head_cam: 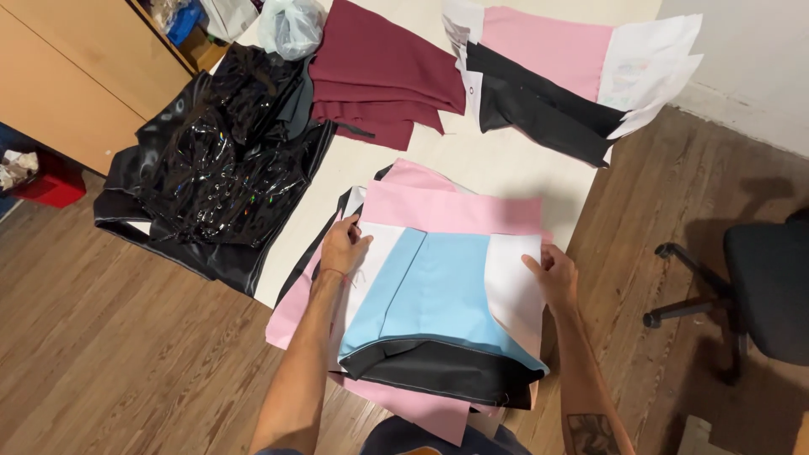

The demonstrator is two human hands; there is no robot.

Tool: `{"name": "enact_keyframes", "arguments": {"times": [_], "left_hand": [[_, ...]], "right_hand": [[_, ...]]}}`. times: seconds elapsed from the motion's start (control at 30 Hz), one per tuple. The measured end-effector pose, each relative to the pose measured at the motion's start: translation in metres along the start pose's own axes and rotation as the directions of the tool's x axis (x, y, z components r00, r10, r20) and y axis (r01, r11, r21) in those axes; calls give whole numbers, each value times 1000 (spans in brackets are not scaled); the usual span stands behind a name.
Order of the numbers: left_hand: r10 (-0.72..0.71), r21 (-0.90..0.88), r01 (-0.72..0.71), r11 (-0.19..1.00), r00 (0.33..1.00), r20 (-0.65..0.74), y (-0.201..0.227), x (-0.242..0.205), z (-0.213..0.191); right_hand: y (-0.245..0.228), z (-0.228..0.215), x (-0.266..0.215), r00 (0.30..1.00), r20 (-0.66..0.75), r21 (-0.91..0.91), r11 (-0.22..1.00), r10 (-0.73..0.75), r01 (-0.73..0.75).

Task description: The recorder threads an industrial sewing machine and inspects leather pieces for assembly.

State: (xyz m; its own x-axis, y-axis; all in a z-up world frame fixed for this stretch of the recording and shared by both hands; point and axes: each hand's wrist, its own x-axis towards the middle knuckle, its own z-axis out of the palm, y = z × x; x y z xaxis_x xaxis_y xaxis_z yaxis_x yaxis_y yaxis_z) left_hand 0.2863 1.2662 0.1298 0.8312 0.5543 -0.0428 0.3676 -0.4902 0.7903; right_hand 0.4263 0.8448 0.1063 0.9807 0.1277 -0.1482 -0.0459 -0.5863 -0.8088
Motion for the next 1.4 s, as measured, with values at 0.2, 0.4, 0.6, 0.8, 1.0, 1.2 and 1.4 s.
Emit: {"name": "enact_keyframes", "arguments": {"times": [0.2,0.4,0.6,0.8,1.0,1.2,1.4], "left_hand": [[75,1,-75,997,994,-74,21,-22,1],[-78,-585,64,808,997,2,24,-28,-1],[10,-859,44,510,998,56,33,-43,-28],[107,-860,-103,500,993,-56,84,-68,-69],[129,-819,-200,537,979,-155,104,-82,-84],[163,-804,-271,530,962,-218,98,-77,-81],[110,-765,-283,579,956,-271,114,-71,-82]], "right_hand": [[-7,-2,-17,993,73,519,854,-88,38],[-6,-8,-26,986,52,628,773,-155,88],[-57,-44,-35,987,-18,733,669,-160,122],[-88,-73,-36,964,-147,754,606,-220,253],[-92,-85,-31,904,-206,748,535,-376,393],[-104,-92,-27,877,-193,750,510,-439,421],[-133,-97,-35,890,-169,719,565,-423,405]]}}
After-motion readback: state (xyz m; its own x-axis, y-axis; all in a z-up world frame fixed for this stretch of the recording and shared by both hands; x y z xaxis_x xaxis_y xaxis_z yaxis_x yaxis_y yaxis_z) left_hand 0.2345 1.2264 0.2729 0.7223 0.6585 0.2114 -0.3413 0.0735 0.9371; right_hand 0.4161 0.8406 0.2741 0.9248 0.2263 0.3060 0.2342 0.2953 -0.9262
